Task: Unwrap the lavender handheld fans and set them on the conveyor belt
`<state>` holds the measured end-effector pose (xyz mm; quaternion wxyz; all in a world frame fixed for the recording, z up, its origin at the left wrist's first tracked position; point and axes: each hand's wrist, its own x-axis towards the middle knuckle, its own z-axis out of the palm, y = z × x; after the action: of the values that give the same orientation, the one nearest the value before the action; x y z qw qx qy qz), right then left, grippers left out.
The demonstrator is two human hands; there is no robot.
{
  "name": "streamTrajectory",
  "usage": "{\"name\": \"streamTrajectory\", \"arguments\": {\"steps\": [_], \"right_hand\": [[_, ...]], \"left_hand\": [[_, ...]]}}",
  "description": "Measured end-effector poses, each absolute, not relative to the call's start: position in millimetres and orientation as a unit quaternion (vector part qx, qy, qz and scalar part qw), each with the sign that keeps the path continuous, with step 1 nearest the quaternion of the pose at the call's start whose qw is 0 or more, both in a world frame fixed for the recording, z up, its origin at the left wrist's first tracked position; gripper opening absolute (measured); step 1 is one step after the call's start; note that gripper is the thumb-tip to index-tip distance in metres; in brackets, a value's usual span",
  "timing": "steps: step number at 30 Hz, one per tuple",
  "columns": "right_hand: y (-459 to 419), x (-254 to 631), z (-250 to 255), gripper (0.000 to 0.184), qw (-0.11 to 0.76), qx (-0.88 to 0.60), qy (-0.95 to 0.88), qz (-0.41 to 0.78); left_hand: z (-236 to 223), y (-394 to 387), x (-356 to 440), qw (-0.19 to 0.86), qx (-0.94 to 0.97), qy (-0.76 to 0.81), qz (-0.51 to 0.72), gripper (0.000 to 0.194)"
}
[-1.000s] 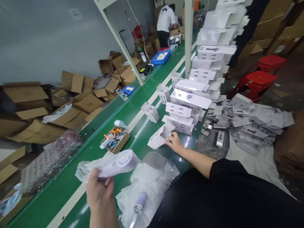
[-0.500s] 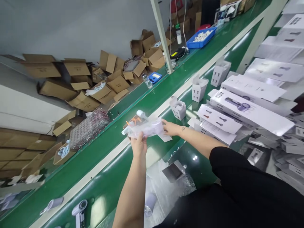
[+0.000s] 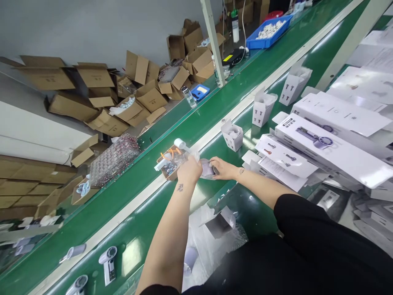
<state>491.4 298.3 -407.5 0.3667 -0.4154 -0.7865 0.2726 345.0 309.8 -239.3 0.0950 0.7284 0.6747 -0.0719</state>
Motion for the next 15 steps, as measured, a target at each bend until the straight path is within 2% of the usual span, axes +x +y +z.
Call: {"name": "streamTrajectory", "arguments": {"steps": [3,7,12,15], "right_hand": [[299.3,492.3,-409.1,0.052,0.386,-0.414,-0.782,0.261],[299.2,502.3,-411.5,0.052,0.4,-0.414,-0.77,0.275],[296.1,511.1,-408.9,0.053,0.389,-0.423,-0.765,0.292],[300.5,511.6,-400.9,0.05,0.375,-0.435,-0.769,0.281]], "left_hand": [[-243.2,311.6,356.6,0.092,0.717,0.689,-0.042,0.034],[-257.2,292.7,356.0,0.099,0.803,0.587,-0.013,0.034],[-288.5,284.9,345.1,0.052,0.859,0.502,-0.084,0.026],[-292.8,281.9,337.9,0.046,0.868,0.49,-0.066,0.027]]}}
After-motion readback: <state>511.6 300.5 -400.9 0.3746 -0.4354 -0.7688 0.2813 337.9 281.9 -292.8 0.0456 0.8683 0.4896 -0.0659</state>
